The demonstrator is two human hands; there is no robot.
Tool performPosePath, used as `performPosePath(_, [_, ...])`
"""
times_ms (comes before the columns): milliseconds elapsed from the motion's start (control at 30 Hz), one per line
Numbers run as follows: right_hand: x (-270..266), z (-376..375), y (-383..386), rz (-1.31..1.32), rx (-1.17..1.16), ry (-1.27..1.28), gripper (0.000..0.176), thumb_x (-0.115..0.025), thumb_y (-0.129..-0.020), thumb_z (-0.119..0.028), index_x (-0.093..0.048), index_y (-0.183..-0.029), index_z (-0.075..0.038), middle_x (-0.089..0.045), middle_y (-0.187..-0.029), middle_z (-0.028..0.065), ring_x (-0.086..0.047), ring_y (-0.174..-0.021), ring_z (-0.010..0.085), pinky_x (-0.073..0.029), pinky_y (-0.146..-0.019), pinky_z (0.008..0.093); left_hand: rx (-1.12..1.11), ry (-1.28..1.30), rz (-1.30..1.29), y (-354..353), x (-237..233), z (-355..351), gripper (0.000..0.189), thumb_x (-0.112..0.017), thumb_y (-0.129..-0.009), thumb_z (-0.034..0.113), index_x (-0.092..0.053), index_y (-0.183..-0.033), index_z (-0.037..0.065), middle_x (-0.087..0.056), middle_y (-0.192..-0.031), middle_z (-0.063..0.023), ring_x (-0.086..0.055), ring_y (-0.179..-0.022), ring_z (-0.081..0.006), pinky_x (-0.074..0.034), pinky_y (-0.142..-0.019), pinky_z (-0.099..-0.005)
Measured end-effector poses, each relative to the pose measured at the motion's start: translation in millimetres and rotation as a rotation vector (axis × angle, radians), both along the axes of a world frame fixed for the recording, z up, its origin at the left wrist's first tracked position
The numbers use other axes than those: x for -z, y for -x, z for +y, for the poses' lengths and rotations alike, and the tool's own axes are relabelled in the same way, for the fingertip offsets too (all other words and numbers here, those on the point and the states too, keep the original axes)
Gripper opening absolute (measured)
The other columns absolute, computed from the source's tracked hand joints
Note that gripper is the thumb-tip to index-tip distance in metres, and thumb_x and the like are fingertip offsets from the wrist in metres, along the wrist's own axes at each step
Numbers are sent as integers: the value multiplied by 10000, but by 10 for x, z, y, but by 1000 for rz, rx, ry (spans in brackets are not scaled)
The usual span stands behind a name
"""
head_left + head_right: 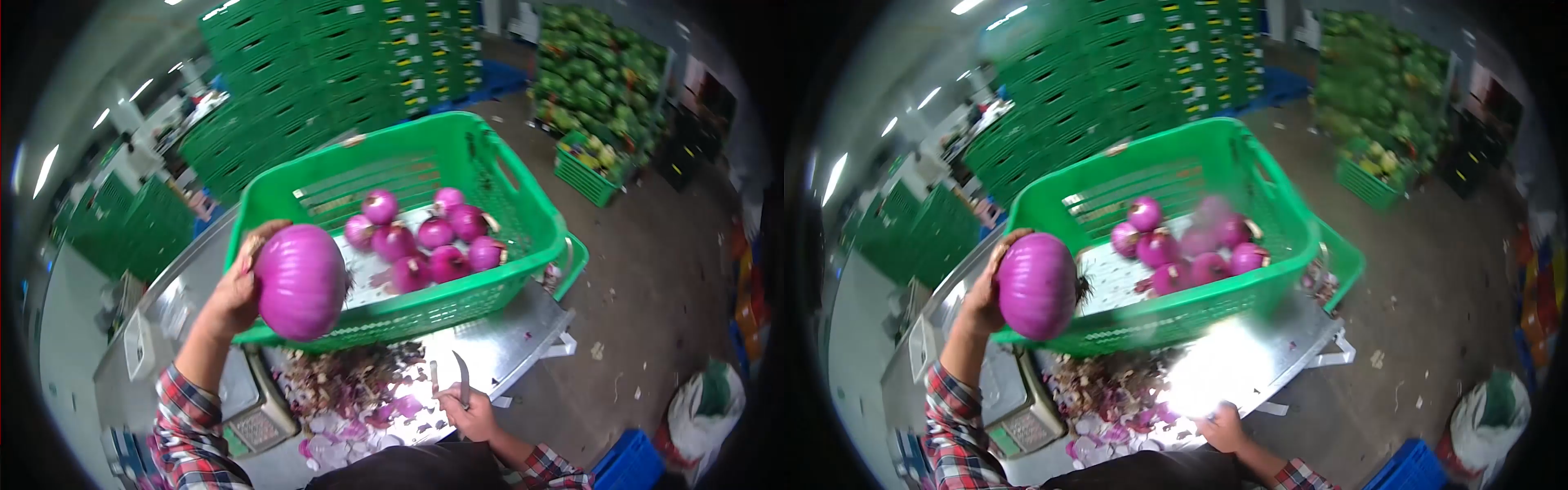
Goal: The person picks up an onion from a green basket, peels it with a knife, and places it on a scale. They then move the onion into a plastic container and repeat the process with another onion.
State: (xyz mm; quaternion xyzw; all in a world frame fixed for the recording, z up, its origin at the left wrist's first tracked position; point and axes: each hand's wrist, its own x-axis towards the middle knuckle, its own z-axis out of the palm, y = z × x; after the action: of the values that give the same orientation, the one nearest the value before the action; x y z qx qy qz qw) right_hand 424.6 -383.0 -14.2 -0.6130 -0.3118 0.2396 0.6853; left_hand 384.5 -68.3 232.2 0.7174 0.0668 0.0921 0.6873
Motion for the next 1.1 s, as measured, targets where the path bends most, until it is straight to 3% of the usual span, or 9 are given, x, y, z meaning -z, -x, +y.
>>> performPosePath(167, [-908,862,281,24,-366,-70,622,-609,-802,-43,-257,-1312,4,-488,-822,14,-502,-691,66,-437,-590,227,-274,638,-122,1435,896,-393,921,-705,-693,473,-222,-1377,90,-333,-1359,-127,-358,-1242,-310,-303,-1026,-477])
performPosePath(300, [-962,1331,602,382,-678,-36,707,-659,-791,-403,-307,-1311,-78,-518,-783,34,-478,-532,80,-408,-488,220,-484,762,-237,2023,1445,-941,923,-688,-706,493,-200,-1395,121,-340,-1364,-116,-356,-1248,-295,-298,-1026,-488])
performPosePath(467, [-855,1430,970,502,-748,133,277,-602,-867,-236,-513,-1051,-49,-548,-796,32,-512,-612,88,-421,-558,224,-522,576,-69,2621,1567,-1247,959,-717,-698,456,-165,-1413,133,-374,-1337,-82,-381,-1226,-248,-304,-1028,-451])
performPosePath(533, [-832,1352,1131,471,-764,144,228,-594,-870,-204,-524,-1011,-39,-559,-812,38,-545,-701,110,-438,-651,235,-603,893,114,2878,1646,-1268,909,-704,-715,455,-229,-1389,72,-414,-1308,-102,-409,-1210,-243,-326,-1020,-431])
performPosePath(667, [-798,1378,1422,-50,-903,211,200,-586,-862,-197,-544,-944,-20,-579,-845,50,-541,-804,115,-429,-752,260,-615,1042,205,3106,1854,-1259,893,-692,-693,515,-331,-1297,-33,-447,-1282,-163,-460,-1175,-264,-363,-1004,-444])
performPosePath(733, [-917,1423,1421,311,-870,467,195,-583,-858,-155,-522,-972,-8,-538,-771,28,-523,-774,106,-442,-700,262,-598,1075,166,3213,1956,-1281,902,-686,-678,547,-340,-1302,-5,-437,-1289,-167,-450,-1183,-275,-351,-1013,-444])
performPosePath(800, [-586,1385,1338,-135,-682,190,241,-594,-844,-156,-517,-1032,-25,-545,-783,40,-520,-711,102,-452,-633,262,-578,1185,69,3390,2120,-1357,850,-669,-716,518,-334,-1309,10,-440,-1287,-156,-445,-1189,-257,-352,-1013,-425])
performPosePath(933, [-621,1081,1263,-947,-980,235,445,-630,-765,-206,-469,-1168,-105,-529,-855,59,-587,-557,224,-474,-485,357,-654,1155,56,3571,2249,-1453,993,-638,-648,647,-298,-1328,9,-415,-1311,-157,-431,-1203,-257,-363,-1007,-421])
performPosePath(1100, [-685,1145,1402,-1044,-931,204,509,-600,-734,-132,-447,-1219,-108,-506,-746,51,-571,-501,224,-473,-460,340,-701,1029,162,3638,2164,-1436,1047,-638,-602,678,-291,-1334,15,-421,-1303,-144,-433,-1200,-239,-386,-992,-402])
